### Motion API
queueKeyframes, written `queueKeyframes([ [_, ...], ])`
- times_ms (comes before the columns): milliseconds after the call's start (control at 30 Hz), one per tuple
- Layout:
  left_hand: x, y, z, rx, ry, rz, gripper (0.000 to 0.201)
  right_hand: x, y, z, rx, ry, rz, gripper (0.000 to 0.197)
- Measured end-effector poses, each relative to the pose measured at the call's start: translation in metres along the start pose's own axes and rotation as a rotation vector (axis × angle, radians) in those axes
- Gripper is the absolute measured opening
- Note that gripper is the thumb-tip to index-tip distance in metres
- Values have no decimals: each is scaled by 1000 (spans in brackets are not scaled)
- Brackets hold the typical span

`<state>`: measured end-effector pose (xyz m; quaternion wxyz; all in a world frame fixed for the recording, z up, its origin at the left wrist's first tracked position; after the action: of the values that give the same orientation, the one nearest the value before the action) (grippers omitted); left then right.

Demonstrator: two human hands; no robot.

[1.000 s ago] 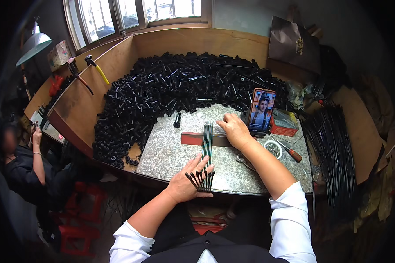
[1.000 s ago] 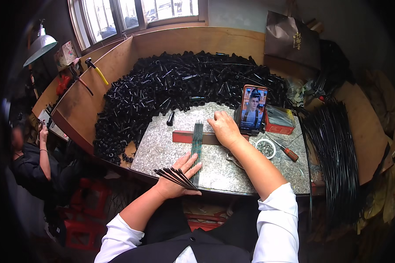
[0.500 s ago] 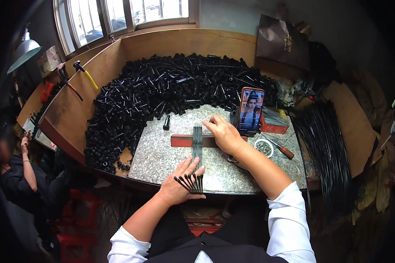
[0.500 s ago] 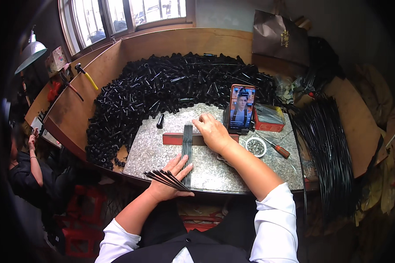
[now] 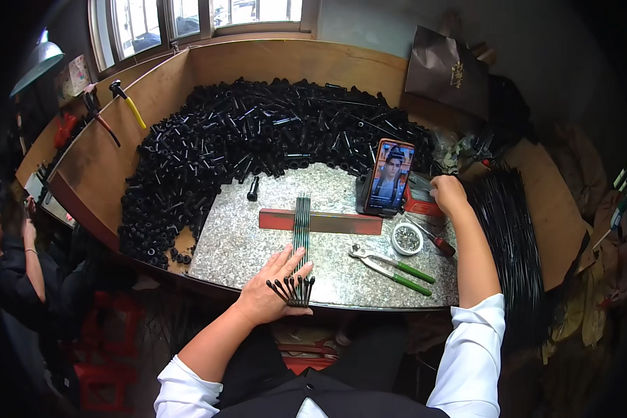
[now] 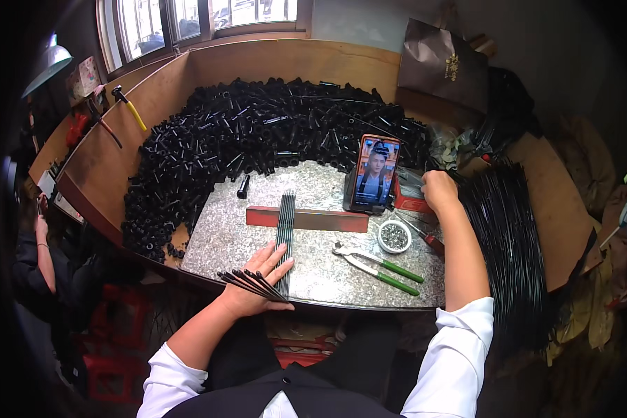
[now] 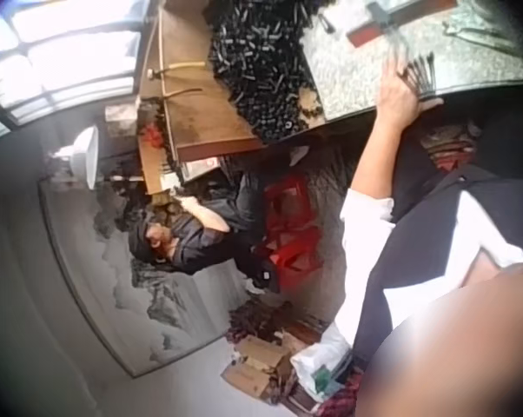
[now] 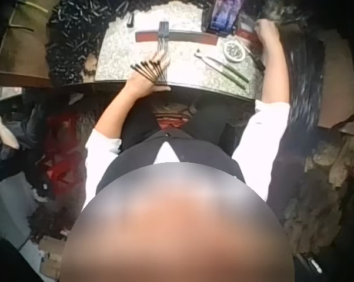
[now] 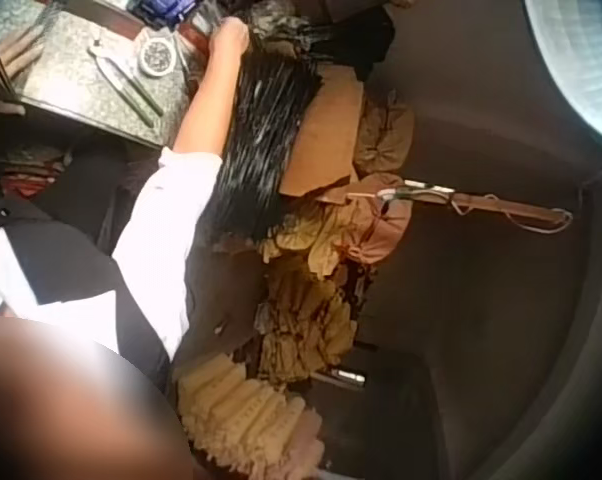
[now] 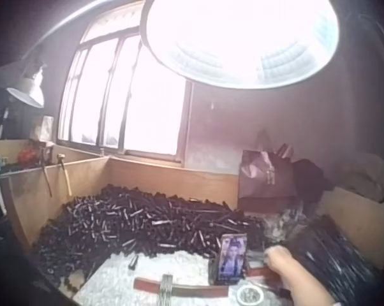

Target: Manually assembling wire connectors by inserting metal or plastic pins into a housing and securing them with pliers.

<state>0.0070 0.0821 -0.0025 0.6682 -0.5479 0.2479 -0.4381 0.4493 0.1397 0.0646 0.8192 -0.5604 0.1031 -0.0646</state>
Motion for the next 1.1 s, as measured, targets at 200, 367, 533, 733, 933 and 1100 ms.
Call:
queueKeyframes([
  [200,2,0,0,13,4,-1,88,12,23,8,-230,-37,-173,12],
  [367,2,-2,0,3,-8,10,88,11,26,3,-100,-171,-266,9],
  [533,3,-3,0,7,-3,6,92,6,6,-11,-10,-232,-134,4],
  [733,4,-17,-3,113,44,-137,100,-13,-34,-52,163,-190,30,12],
  [933,33,-90,7,195,34,-1103,94,-113,-99,-138,114,-473,524,25],
  [1100,55,-125,17,449,161,-1065,20,-177,-139,-187,97,-716,588,42],
])
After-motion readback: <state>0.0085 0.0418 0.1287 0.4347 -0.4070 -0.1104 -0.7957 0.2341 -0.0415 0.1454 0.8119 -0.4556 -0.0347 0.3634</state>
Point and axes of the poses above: each hand's wrist, its own z-axis towards the middle knuckle, its own y-axis out of the palm, x = y × z, the point moved 1 cm from there along z, towards the middle knuckle, and after that the axes turned 1 degree about z, right-handed, at the moved point
